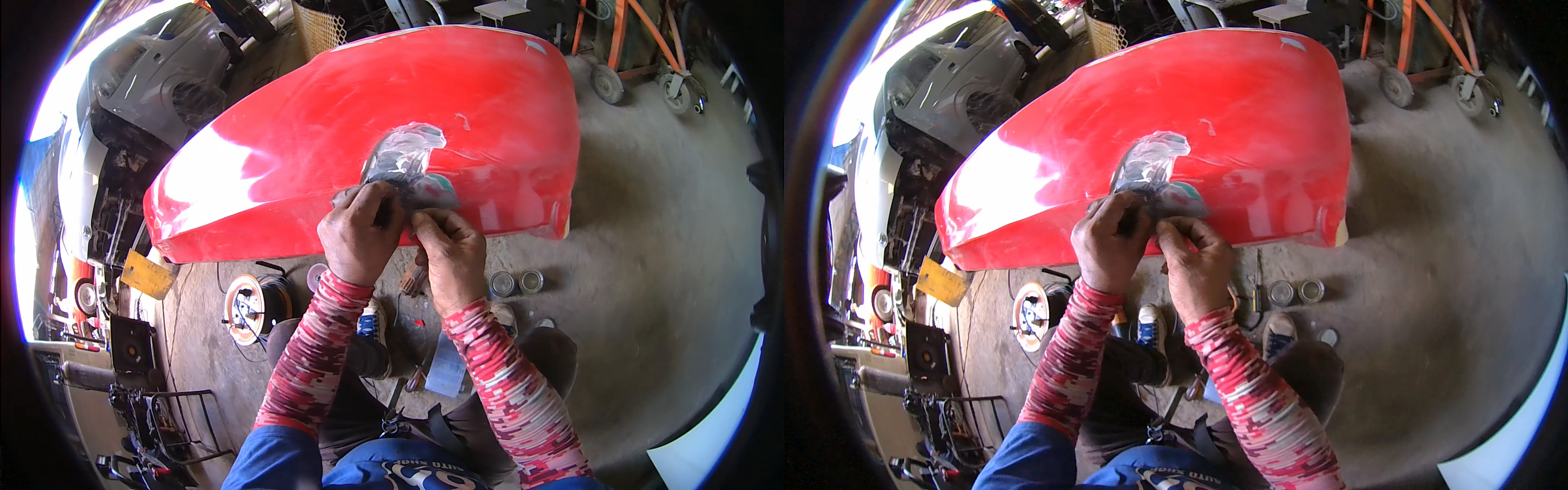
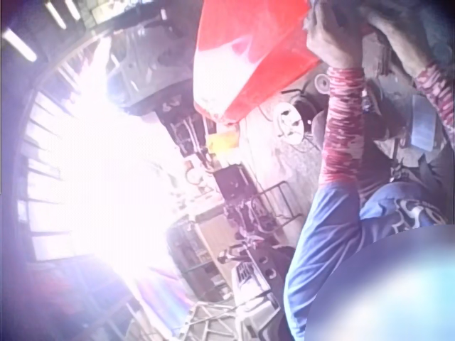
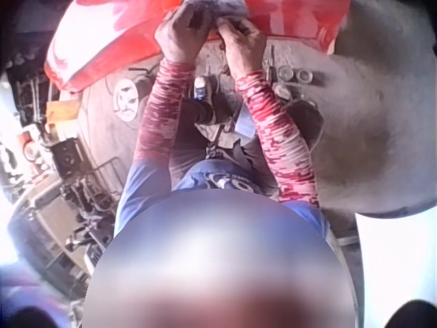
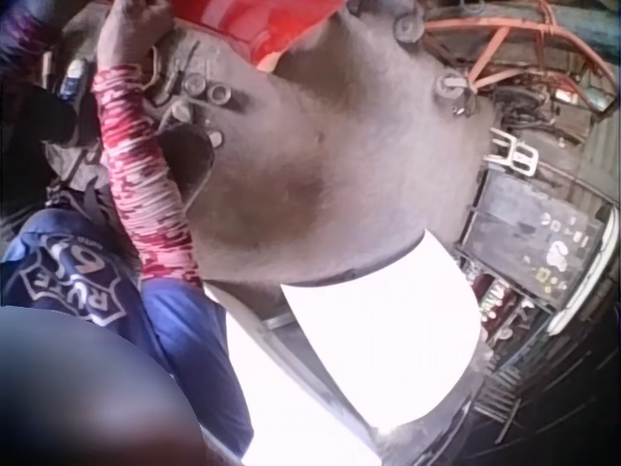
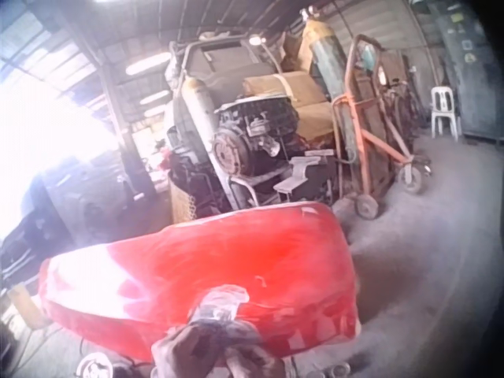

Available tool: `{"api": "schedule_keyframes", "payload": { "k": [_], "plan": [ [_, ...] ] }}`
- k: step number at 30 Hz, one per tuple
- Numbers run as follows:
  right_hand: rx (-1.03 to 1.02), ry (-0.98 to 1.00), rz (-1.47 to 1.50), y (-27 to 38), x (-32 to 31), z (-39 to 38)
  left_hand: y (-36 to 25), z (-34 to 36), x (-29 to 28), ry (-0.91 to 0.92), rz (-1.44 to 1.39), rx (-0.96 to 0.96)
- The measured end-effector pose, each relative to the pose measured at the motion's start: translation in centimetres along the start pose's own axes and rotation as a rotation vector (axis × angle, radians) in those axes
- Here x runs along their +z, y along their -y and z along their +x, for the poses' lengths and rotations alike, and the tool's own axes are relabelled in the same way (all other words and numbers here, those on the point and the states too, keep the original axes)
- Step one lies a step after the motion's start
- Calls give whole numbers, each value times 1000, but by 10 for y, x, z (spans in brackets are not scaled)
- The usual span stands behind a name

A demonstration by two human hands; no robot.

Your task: The person is repairing a red car bumper by applying filler to a damaged area, grinding it smooth, and then applying more filler. The person uses a putty knife, angle grinder, and filler can.

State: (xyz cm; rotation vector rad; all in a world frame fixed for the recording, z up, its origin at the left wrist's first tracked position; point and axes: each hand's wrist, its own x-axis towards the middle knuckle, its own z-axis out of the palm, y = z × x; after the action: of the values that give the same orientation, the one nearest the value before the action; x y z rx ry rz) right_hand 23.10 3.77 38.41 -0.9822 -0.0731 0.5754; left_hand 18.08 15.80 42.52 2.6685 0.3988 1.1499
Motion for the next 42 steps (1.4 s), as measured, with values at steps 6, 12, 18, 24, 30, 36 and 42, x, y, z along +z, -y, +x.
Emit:
{"api": "schedule_keyframes", "payload": {
  "k": [6,12,18,24,30,36,42],
  "plan": [
    [19,4,-17,3,0,-1,-6,0,0,-2,8,-50],
    [9,-2,-43,3,4,-3,-5,-4,4,-44,-39,-80],
    [6,5,-41,0,6,-1,-3,-6,8,-86,-39,-91],
    [26,-7,-16,0,6,-1,-6,-7,9,-80,-9,-98],
    [19,-7,-14,-2,5,0,-7,-7,10,-111,-23,-48],
    [23,-5,-1,-5,4,1,-5,-11,12,-138,4,42],
    [7,-5,25,-5,5,1,-2,-23,9,-52,-22,46]
  ]
}}
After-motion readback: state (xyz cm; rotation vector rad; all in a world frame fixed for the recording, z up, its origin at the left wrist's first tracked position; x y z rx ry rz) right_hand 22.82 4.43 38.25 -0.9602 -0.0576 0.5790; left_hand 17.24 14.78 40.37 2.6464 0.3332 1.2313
